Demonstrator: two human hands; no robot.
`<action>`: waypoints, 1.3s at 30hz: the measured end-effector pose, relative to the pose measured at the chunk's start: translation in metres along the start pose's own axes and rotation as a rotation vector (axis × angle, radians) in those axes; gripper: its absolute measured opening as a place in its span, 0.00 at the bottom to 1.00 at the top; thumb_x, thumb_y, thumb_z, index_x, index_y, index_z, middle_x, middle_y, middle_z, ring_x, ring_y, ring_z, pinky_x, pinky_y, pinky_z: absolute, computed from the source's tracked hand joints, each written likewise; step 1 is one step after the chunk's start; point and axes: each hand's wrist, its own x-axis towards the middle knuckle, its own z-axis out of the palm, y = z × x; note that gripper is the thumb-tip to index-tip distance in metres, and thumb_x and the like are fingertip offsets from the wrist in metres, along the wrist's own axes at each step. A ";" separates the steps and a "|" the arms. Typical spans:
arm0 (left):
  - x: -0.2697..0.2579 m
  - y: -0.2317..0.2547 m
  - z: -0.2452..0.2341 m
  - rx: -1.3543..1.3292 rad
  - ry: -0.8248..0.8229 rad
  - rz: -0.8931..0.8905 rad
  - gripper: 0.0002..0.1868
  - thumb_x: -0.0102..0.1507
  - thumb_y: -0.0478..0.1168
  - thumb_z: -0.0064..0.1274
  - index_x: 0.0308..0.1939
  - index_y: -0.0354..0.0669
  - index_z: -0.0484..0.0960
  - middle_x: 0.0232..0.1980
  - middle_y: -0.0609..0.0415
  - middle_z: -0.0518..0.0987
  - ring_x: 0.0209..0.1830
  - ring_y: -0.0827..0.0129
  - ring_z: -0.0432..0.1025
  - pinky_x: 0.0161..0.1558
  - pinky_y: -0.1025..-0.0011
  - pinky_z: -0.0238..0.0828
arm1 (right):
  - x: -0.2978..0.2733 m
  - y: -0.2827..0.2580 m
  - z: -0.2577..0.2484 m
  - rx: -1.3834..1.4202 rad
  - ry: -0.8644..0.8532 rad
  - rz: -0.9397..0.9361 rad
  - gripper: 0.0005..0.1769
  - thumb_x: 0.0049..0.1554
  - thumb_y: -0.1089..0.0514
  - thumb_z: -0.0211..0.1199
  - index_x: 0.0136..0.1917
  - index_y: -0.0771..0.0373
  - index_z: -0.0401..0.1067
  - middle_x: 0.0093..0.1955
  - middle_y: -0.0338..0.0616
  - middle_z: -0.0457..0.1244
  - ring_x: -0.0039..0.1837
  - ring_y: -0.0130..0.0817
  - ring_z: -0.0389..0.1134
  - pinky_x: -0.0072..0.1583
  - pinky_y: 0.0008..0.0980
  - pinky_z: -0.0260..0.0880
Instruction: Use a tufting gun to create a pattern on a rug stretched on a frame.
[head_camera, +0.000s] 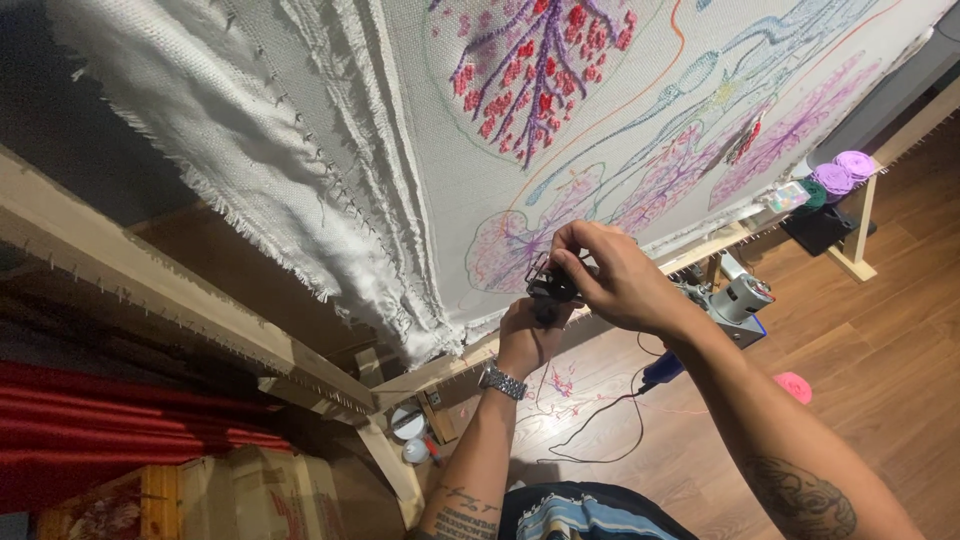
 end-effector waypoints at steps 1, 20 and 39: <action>0.000 0.001 0.000 0.008 -0.007 0.001 0.25 0.53 0.61 0.43 0.26 0.44 0.80 0.30 0.44 0.78 0.42 0.44 0.72 0.45 0.55 0.68 | 0.000 -0.001 0.000 0.020 0.010 0.010 0.04 0.55 0.59 0.52 0.41 0.61 0.65 0.33 0.48 0.63 0.43 0.48 0.65 0.49 0.41 0.62; 0.006 -0.031 0.002 -0.524 0.130 0.332 0.08 0.56 0.32 0.48 0.35 0.40 0.83 0.32 0.59 0.82 0.26 0.77 0.72 0.29 0.82 0.64 | -0.148 0.155 -0.051 0.723 0.569 0.473 0.15 0.62 0.53 0.43 0.56 0.63 0.62 0.54 0.44 0.60 0.56 0.31 0.60 0.64 0.31 0.57; 0.029 0.031 -0.010 -0.525 0.144 0.450 0.12 0.56 0.45 0.52 0.36 0.41 0.78 0.32 0.55 0.76 0.28 0.73 0.67 0.32 0.77 0.63 | -0.121 0.025 -0.057 0.839 0.382 0.568 0.14 0.48 0.61 0.58 0.44 0.75 0.69 0.22 0.45 0.53 0.24 0.33 0.51 0.27 0.31 0.52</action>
